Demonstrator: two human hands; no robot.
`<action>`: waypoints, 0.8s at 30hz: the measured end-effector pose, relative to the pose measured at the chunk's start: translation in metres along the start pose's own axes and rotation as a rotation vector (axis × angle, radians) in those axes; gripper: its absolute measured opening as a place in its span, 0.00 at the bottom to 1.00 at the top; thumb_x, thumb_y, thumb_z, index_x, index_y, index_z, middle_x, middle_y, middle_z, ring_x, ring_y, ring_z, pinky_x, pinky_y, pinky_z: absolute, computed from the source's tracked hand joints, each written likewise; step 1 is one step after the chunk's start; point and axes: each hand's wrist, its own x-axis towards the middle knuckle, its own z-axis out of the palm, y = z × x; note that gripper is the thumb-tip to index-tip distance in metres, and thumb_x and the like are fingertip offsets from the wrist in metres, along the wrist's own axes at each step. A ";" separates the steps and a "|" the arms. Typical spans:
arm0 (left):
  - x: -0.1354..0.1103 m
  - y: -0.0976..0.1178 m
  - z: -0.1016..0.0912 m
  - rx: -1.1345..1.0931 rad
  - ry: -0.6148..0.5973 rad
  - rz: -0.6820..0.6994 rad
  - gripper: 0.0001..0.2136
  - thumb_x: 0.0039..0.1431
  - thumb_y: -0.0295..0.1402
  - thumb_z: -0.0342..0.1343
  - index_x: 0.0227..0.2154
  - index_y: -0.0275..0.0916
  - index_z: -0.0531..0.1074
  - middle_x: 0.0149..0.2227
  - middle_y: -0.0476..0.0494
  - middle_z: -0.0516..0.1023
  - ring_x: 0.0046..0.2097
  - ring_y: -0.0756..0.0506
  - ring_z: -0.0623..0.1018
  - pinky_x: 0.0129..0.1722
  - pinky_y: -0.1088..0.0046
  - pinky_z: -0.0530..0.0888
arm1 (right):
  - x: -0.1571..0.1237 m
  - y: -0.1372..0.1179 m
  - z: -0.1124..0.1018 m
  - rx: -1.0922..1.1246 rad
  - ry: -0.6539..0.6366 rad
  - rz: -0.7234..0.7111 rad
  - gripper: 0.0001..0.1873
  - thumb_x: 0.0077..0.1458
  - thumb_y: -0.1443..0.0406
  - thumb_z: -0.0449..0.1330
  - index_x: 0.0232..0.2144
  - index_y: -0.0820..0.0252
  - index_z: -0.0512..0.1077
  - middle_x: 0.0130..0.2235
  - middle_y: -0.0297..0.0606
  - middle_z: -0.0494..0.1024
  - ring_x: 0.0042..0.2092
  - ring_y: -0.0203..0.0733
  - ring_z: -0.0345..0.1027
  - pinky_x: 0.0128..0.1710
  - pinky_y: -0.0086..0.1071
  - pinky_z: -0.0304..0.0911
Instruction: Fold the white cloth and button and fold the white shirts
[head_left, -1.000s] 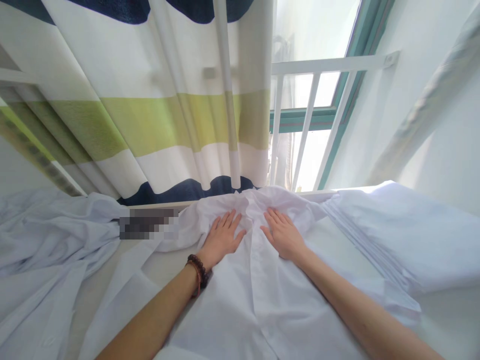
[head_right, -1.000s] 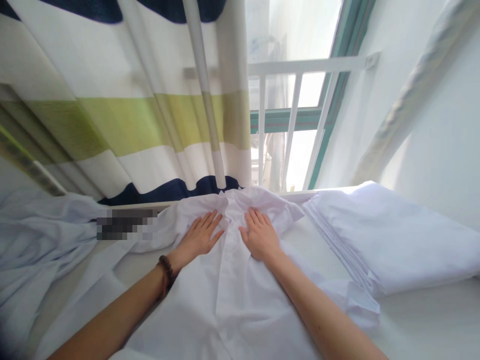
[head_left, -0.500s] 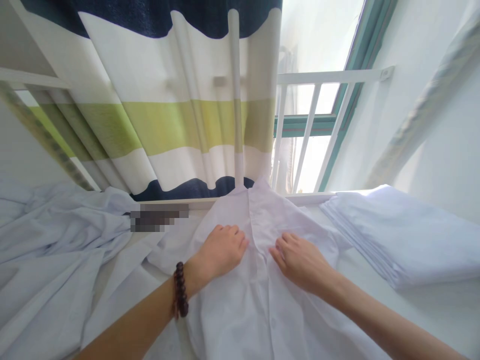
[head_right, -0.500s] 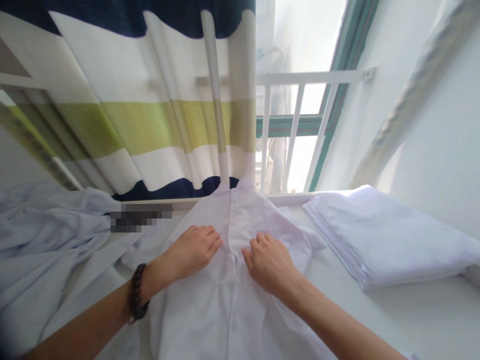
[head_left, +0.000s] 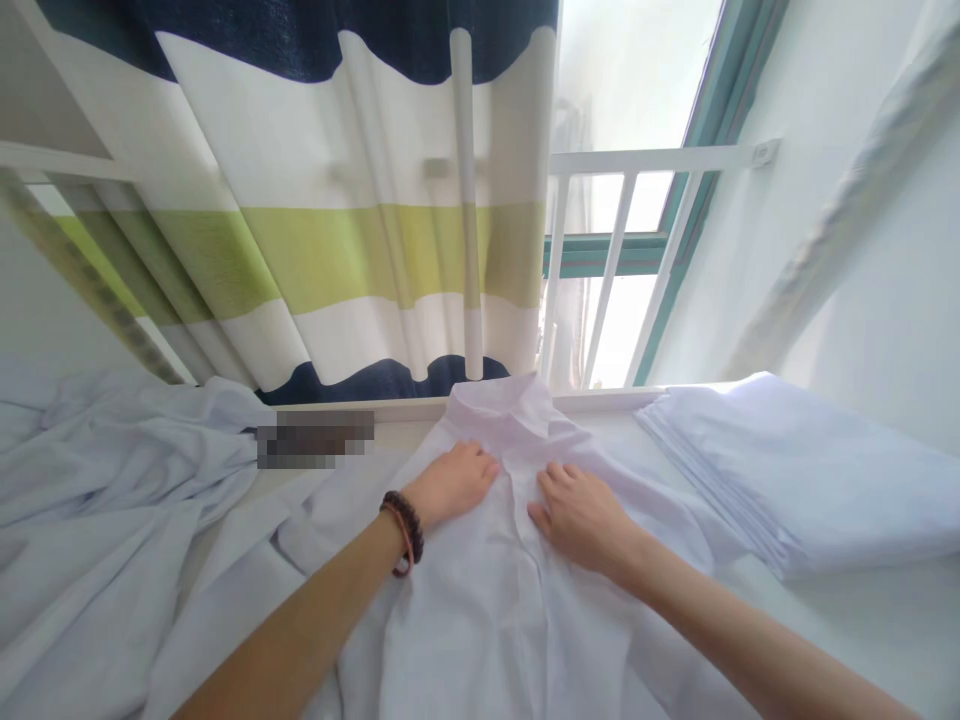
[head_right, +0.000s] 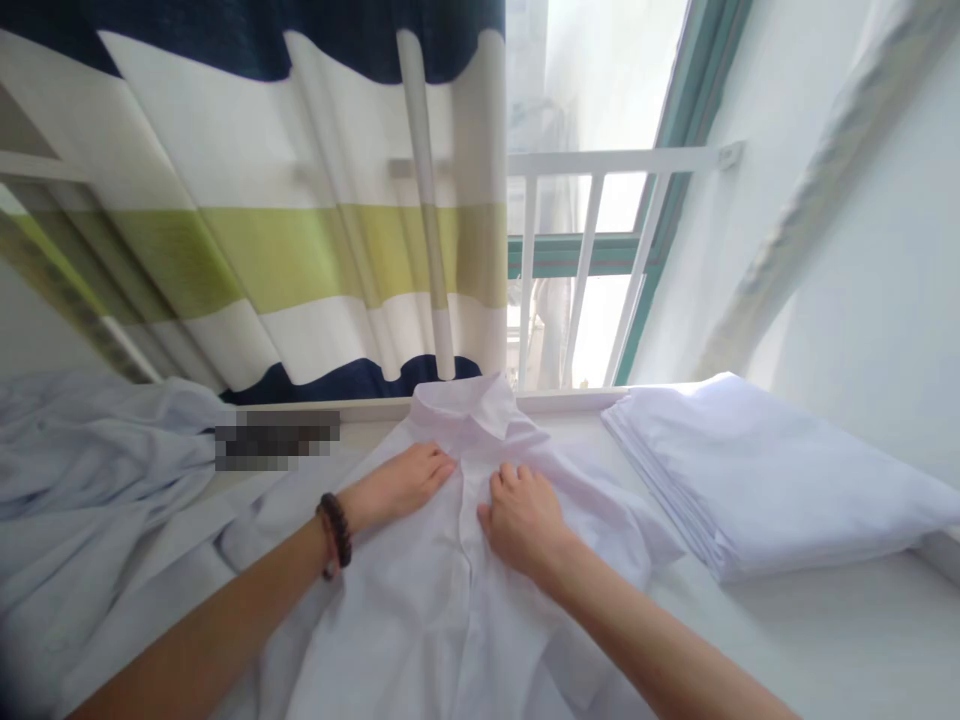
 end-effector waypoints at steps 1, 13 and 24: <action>0.009 -0.003 -0.005 -0.015 -0.002 -0.012 0.15 0.64 0.33 0.43 0.34 0.36 0.76 0.42 0.38 0.79 0.46 0.41 0.76 0.48 0.67 0.69 | 0.007 -0.003 -0.006 0.029 0.005 0.017 0.18 0.61 0.61 0.50 0.41 0.67 0.75 0.44 0.53 0.77 0.47 0.53 0.69 0.42 0.38 0.61; 0.032 -0.012 0.011 -0.154 0.208 -0.228 0.16 0.64 0.40 0.44 0.31 0.41 0.75 0.29 0.46 0.80 0.34 0.45 0.78 0.30 0.74 0.65 | 0.039 -0.010 0.019 0.096 0.165 0.032 0.22 0.56 0.49 0.51 0.32 0.61 0.72 0.35 0.43 0.77 0.39 0.48 0.69 0.37 0.36 0.56; 0.062 -0.030 -0.003 -0.297 0.028 -0.156 0.18 0.63 0.41 0.46 0.29 0.36 0.76 0.21 0.49 0.78 0.18 0.51 0.73 0.24 0.76 0.68 | 0.029 -0.027 -0.003 0.000 0.004 0.017 0.15 0.54 0.63 0.50 0.27 0.62 0.75 0.29 0.46 0.79 0.30 0.49 0.74 0.25 0.34 0.48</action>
